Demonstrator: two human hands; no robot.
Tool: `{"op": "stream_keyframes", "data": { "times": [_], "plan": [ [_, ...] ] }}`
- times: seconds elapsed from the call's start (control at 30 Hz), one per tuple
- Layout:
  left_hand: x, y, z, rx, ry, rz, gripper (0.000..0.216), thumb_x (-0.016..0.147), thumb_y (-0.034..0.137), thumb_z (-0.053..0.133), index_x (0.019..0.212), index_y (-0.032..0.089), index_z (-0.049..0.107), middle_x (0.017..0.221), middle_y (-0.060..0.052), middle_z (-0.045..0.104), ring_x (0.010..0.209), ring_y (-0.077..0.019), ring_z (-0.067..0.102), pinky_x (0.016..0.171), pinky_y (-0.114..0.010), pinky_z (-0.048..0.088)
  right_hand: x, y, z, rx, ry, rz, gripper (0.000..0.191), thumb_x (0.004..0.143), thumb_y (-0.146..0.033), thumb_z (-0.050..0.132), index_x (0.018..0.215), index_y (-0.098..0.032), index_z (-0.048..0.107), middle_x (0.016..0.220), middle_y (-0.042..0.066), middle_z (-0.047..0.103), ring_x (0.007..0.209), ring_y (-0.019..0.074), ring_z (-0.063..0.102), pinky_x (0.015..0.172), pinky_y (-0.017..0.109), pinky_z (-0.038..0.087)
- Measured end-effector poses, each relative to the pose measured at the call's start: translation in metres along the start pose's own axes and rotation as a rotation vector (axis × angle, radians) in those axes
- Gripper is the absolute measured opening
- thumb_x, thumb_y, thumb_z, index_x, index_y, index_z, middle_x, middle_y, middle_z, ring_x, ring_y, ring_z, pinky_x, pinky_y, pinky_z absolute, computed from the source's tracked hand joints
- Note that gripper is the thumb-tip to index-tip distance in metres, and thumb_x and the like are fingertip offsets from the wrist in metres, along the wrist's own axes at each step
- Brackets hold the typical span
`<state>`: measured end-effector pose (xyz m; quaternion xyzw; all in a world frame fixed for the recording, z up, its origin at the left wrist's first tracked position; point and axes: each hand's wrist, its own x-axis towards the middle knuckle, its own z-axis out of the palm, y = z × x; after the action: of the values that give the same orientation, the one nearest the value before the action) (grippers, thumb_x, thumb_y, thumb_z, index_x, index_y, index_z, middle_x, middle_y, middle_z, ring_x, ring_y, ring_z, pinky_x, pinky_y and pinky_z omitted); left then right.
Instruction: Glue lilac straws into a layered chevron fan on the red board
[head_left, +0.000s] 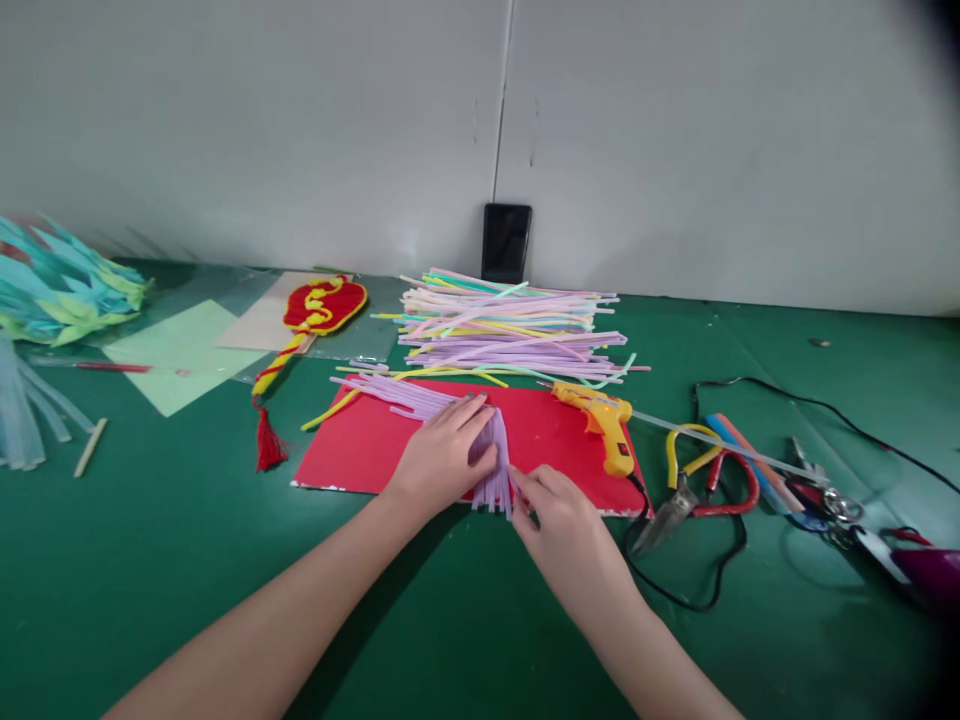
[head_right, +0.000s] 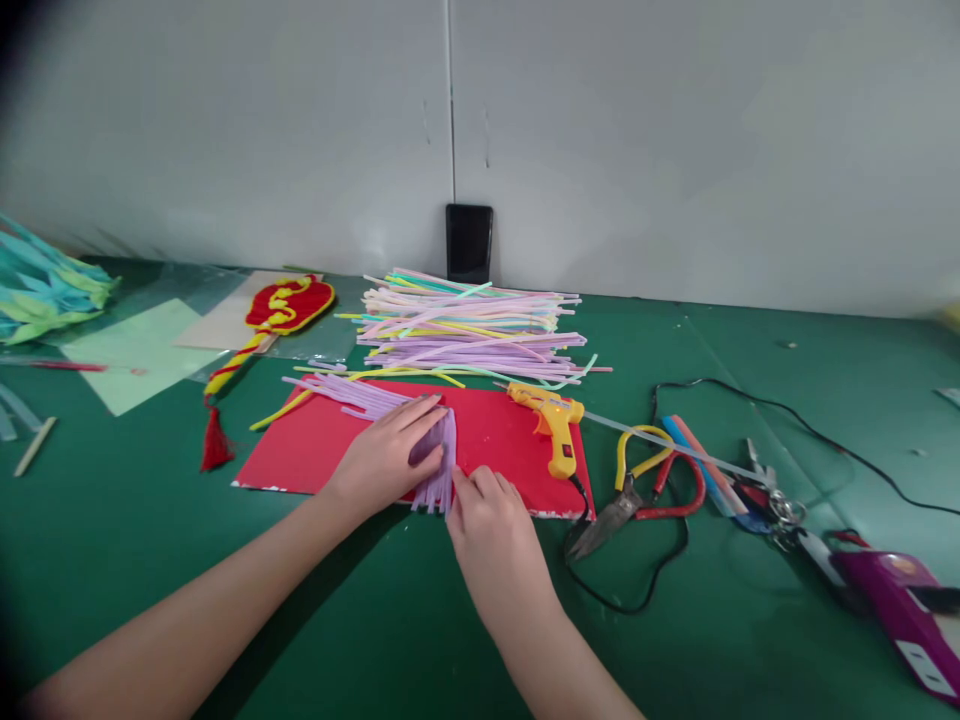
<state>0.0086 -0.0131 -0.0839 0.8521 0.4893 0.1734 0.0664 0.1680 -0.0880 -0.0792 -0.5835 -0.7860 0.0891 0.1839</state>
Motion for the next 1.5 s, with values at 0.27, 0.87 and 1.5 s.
{"op": "stream_keyframes", "data": {
  "times": [0.27,0.87,1.5],
  "plan": [
    [-0.001,-0.002,0.000,-0.018,0.009,0.001,0.047,0.083,0.031,0.049,0.125,0.012,0.055,0.137,-0.010,0.049,0.126,-0.0252,0.045,0.108,-0.039,0.036,0.003,0.006,0.004,0.217,0.035,0.087,0.036,0.076,-0.008,0.050,0.108,-0.015,0.067,0.071,0.003,0.057,0.065,0.0141,0.056,0.063,0.024,0.047],
    [-0.001,-0.001,-0.001,-0.002,-0.010,0.011,0.046,0.084,0.031,0.047,0.126,0.013,0.054,0.137,-0.010,0.049,0.126,-0.0248,0.045,0.107,-0.039,0.036,0.008,0.016,0.001,0.382,0.039,0.111,0.020,0.085,-0.020,0.051,0.099,-0.018,0.065,0.084,0.005,0.058,0.073,0.0156,0.057,0.070,0.029,0.050],
    [0.000,-0.002,-0.001,-0.011,-0.019,0.041,0.044,0.085,0.029,0.047,0.126,0.016,0.052,0.140,-0.010,0.045,0.130,-0.0243,0.040,0.110,-0.042,0.030,0.010,0.017,0.002,0.370,0.063,0.104,0.025,0.087,-0.023,0.047,0.105,-0.020,0.064,0.084,0.005,0.060,0.071,0.0149,0.059,0.067,0.027,0.051]
  ]
}}
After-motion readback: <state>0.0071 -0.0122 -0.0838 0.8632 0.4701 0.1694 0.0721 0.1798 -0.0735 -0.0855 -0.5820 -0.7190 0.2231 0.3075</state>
